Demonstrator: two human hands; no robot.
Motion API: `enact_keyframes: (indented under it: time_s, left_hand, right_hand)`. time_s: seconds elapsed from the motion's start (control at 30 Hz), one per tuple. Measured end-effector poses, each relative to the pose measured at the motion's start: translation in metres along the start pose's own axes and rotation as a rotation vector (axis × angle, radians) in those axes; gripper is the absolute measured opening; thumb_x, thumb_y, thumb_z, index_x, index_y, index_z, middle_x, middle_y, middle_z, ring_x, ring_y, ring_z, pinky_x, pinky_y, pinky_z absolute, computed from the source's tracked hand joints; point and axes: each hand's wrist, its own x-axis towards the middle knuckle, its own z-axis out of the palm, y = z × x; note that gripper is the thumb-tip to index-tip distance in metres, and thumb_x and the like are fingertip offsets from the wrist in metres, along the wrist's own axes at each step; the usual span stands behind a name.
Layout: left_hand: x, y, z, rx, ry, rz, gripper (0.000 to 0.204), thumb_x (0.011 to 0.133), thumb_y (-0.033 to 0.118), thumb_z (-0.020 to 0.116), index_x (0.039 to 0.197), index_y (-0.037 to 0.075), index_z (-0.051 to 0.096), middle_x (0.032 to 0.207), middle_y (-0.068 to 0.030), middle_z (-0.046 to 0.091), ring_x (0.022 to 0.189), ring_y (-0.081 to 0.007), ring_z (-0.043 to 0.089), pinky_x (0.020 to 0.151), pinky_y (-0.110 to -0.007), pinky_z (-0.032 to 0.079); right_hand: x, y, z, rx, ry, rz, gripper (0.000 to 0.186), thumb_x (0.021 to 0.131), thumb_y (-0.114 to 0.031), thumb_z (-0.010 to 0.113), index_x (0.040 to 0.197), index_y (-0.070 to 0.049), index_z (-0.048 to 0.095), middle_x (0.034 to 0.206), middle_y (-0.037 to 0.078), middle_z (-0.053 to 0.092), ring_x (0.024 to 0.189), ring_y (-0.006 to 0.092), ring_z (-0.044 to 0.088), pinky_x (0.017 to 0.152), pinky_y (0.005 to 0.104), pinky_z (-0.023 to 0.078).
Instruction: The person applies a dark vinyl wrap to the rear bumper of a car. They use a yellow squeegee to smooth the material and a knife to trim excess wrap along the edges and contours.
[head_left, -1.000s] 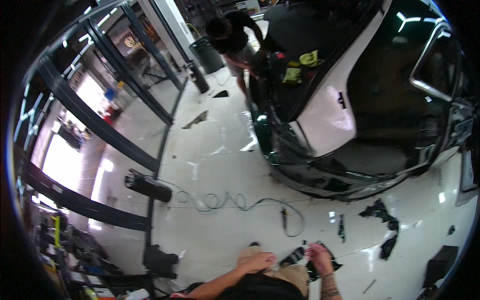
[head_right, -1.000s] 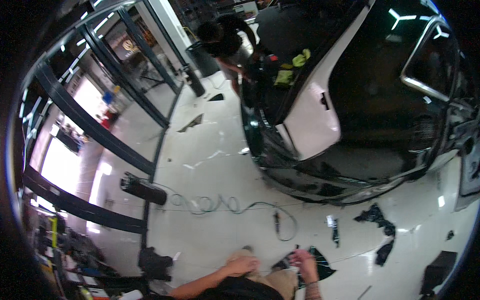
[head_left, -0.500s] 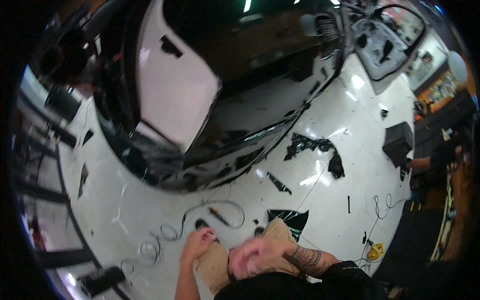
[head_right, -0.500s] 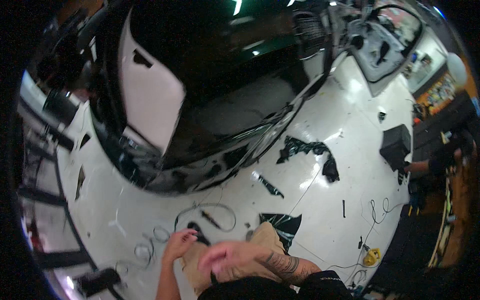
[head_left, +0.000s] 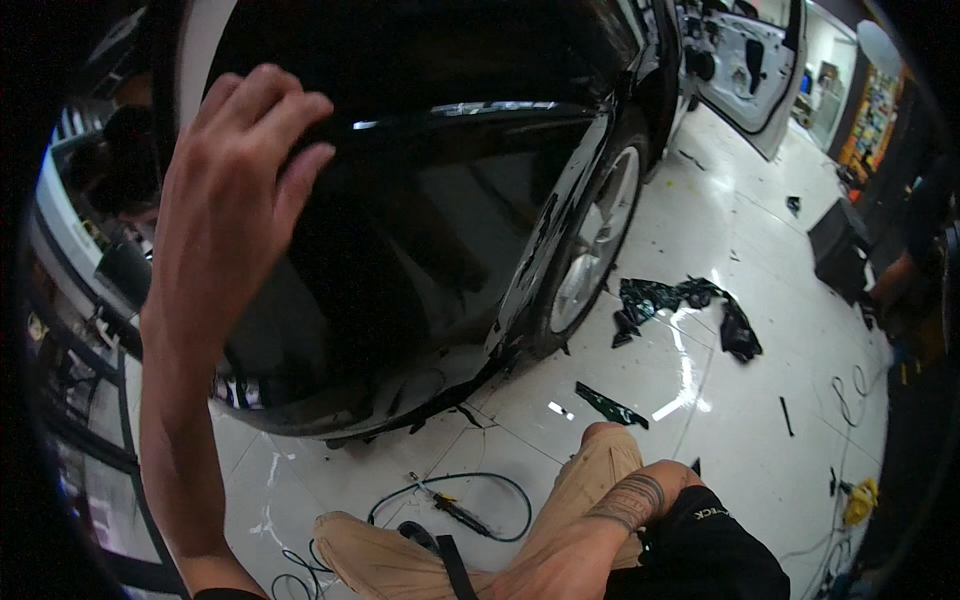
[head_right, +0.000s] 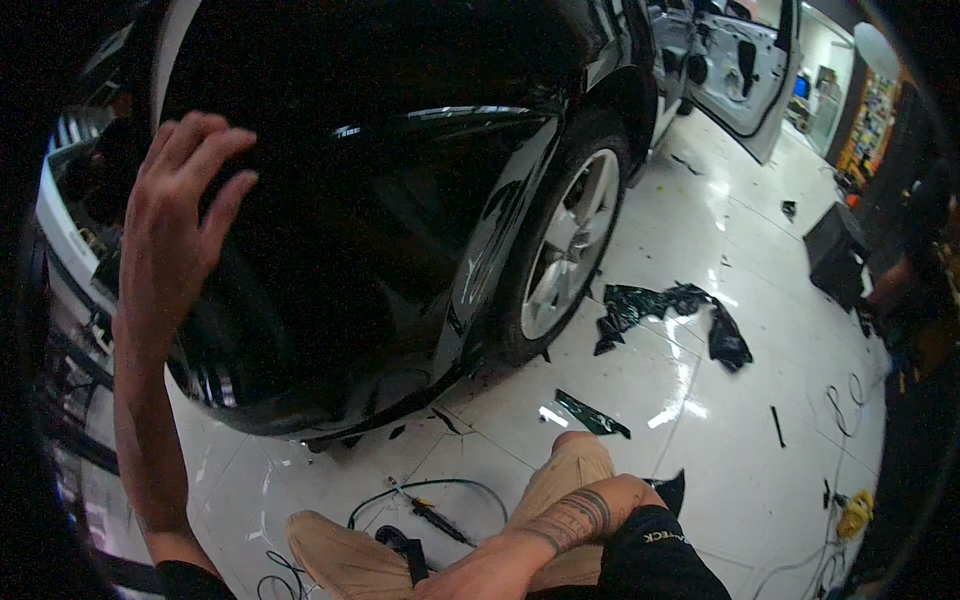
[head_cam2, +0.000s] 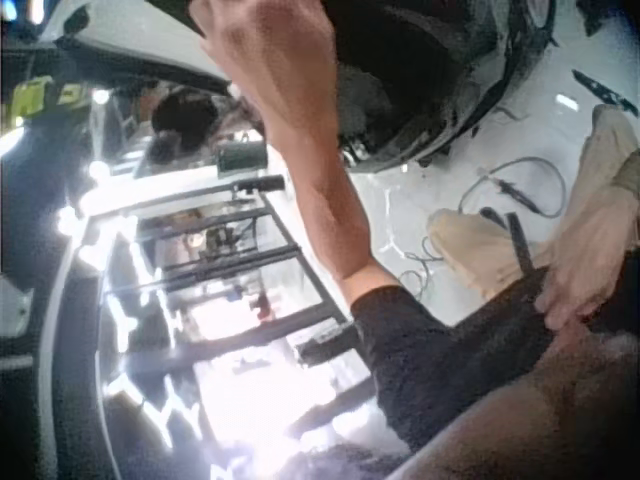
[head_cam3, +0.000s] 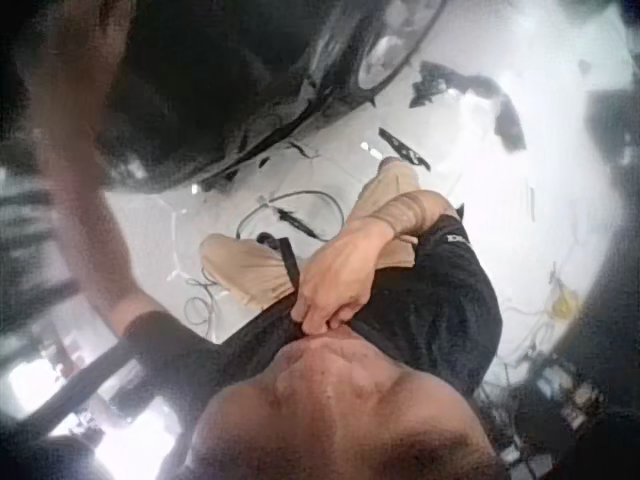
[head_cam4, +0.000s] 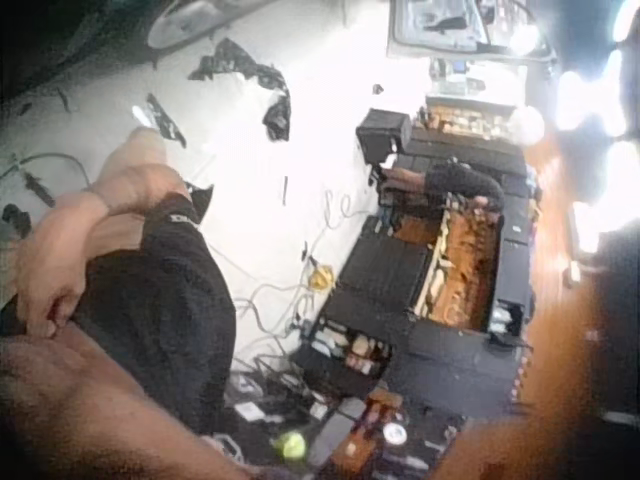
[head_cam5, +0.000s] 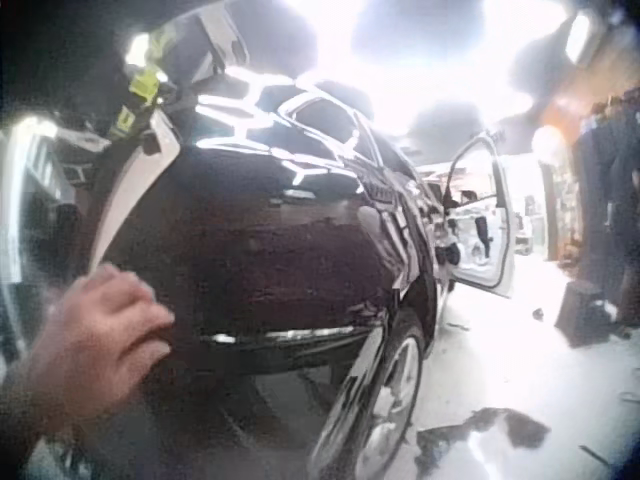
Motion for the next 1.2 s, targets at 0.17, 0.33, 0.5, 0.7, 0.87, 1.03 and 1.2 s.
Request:
enact_keyframes:
  time_s: [0.17,0.33,0.5,0.7,0.87,1.03,1.2]
  left_hand:
    - [0.013,-0.003,0.000,0.087,-0.064,0.036,0.023,0.087,0.013,0.066,0.107,0.003,0.062,0.103,-0.0111,0.060,0.097,-0.0246,0.060,0.084,-0.035,0.051]
    - [0.034,0.008,-0.009,0.128,-0.192,-0.052,0.018,0.084,0.010,0.067,0.099,0.003,0.062,0.098,-0.0099,0.060,0.090,-0.0260,0.059,0.082,-0.037,0.049]
    - [0.041,0.017,-0.011,0.153,-0.244,-0.064,0.013,0.080,0.010,0.070,0.087,0.004,0.060,0.091,-0.0081,0.058,0.090,-0.0273,0.056,0.079,-0.039,0.049]
    - [0.037,0.027,-0.003,0.264,-0.237,-0.123,0.015,0.083,0.009,0.066,0.091,0.003,0.054,0.092,-0.0097,0.056,0.089,-0.0287,0.055,0.078,-0.041,0.049]
    - [0.046,0.030,-0.002,0.323,-0.302,-0.105,0.012,0.086,0.008,0.062,0.092,0.002,0.054,0.096,-0.0101,0.058,0.095,-0.0271,0.057,0.080,-0.040,0.052]
    - [0.052,0.012,-0.003,0.172,-0.370,-0.051,0.011,0.086,0.004,0.060,0.095,0.001,0.053,0.095,-0.0120,0.057,0.093,-0.0296,0.055,0.080,-0.040,0.048]
    - [0.025,0.018,-0.030,-0.035,-0.180,-0.042,0.028,0.085,0.006,0.061,0.113,0.003,0.058,0.103,-0.0141,0.061,0.108,-0.0315,0.057,0.095,-0.039,0.044]
  right_hand:
    - [-0.028,-0.021,0.024,-0.192,-0.112,-0.013,0.014,0.083,-0.015,0.057,0.080,-0.001,0.059,0.081,0.017,0.057,0.078,0.0346,0.060,0.067,0.0444,0.047]
    - [-0.040,-0.079,0.037,-0.551,-0.194,0.158,0.019,0.083,-0.019,0.055,0.079,-0.001,0.062,0.081,0.015,0.059,0.076,0.0317,0.061,0.065,0.0416,0.049]
    - [-0.049,-0.133,0.035,-0.820,-0.334,0.401,0.021,0.082,-0.021,0.054,0.079,-0.002,0.062,0.082,0.014,0.060,0.073,0.0280,0.062,0.063,0.0385,0.050]
    - [-0.113,-0.175,0.028,-0.838,0.017,0.337,0.018,0.085,-0.013,0.057,0.085,0.005,0.059,0.088,0.020,0.060,0.069,0.0263,0.063,0.060,0.0348,0.051]
    - [-0.244,-0.200,0.044,-0.751,0.671,-0.283,0.012,0.095,-0.003,0.047,0.095,0.005,0.055,0.094,0.022,0.064,0.062,0.0195,0.062,0.053,0.0265,0.053]
    - [-0.298,-0.054,0.009,-0.149,1.710,-0.566,0.042,0.085,0.001,0.057,0.126,0.002,0.051,0.098,0.014,0.063,0.066,0.0158,0.062,0.045,0.0224,0.050]
    - [-0.173,-0.042,-0.028,-0.257,1.387,0.086,0.026,0.070,0.008,0.060,0.094,0.003,0.069,0.087,0.013,0.062,0.065,0.0177,0.064,0.056,0.0274,0.053]
